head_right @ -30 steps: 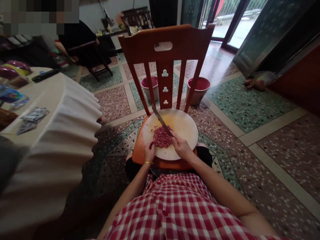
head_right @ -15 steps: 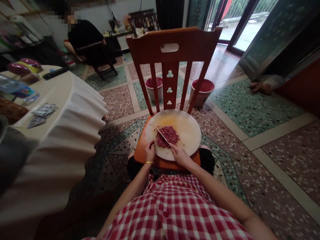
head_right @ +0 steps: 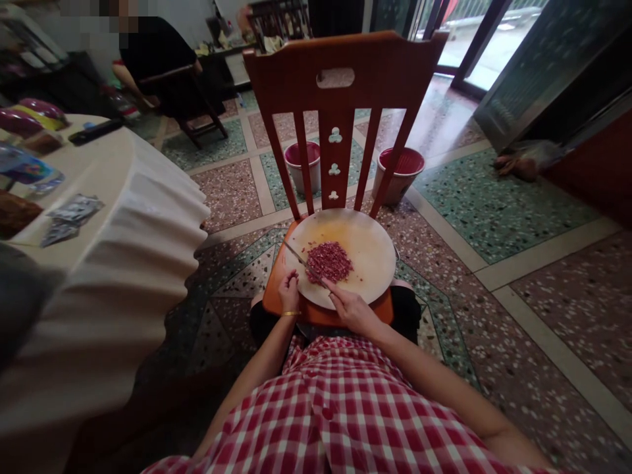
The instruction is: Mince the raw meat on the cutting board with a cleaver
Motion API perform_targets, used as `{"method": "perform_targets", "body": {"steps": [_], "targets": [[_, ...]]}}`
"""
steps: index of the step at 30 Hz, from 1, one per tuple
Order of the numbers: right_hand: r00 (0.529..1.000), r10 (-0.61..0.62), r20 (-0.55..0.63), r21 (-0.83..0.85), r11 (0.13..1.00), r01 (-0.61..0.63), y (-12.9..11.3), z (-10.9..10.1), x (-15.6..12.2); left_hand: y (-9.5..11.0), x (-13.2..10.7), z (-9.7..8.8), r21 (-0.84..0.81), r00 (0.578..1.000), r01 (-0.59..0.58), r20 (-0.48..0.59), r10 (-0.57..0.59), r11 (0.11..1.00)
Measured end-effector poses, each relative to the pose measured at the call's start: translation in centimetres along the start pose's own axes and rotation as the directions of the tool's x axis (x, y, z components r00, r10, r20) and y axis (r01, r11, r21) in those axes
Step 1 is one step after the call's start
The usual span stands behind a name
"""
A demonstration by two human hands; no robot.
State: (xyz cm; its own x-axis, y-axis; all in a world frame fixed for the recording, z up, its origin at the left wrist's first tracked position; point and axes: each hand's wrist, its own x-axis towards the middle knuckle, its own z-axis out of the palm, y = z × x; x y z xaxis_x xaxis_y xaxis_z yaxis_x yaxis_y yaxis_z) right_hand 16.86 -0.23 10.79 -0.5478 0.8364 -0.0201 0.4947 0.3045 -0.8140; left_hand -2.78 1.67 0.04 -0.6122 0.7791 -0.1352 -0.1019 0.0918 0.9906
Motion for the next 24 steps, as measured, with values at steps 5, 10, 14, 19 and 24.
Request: {"method": "perform_targets", "body": {"steps": [5, 10, 14, 19, 24], "targets": [[0.996, 0.063, 0.062, -0.011, 0.998, -0.062, 0.9, -0.1, -0.2, 0.4, -0.1, -0.5, 0.004, 0.999, -0.010, -0.033, 0.010, 1.000], [0.999, 0.036, 0.014, -0.023, 0.999, -0.036, 1.1, -0.5, 0.0, 0.0, -0.1, -0.7, 0.017, 0.999, -0.012, -0.030, 0.013, 1.000], [0.996, 0.089, 0.003, -0.051, 0.995, -0.089, 1.4, -1.1, 0.1, -0.5, -0.1, -0.5, 0.035, 1.000, -0.005, 0.016, 0.005, 0.999], [0.985, 0.074, -0.156, -0.036, 0.996, -0.080, 2.3, -1.8, 0.6, -0.7, -0.1, 0.0, 0.096, 0.999, -0.011, 0.044, 0.007, 0.995], [0.976, 0.179, -0.122, -0.026, 0.983, -0.184, 4.2, -2.1, 1.4, 0.4, 0.2, 0.9, 0.162, 0.990, -0.058, 0.137, 0.036, 0.985]]}}
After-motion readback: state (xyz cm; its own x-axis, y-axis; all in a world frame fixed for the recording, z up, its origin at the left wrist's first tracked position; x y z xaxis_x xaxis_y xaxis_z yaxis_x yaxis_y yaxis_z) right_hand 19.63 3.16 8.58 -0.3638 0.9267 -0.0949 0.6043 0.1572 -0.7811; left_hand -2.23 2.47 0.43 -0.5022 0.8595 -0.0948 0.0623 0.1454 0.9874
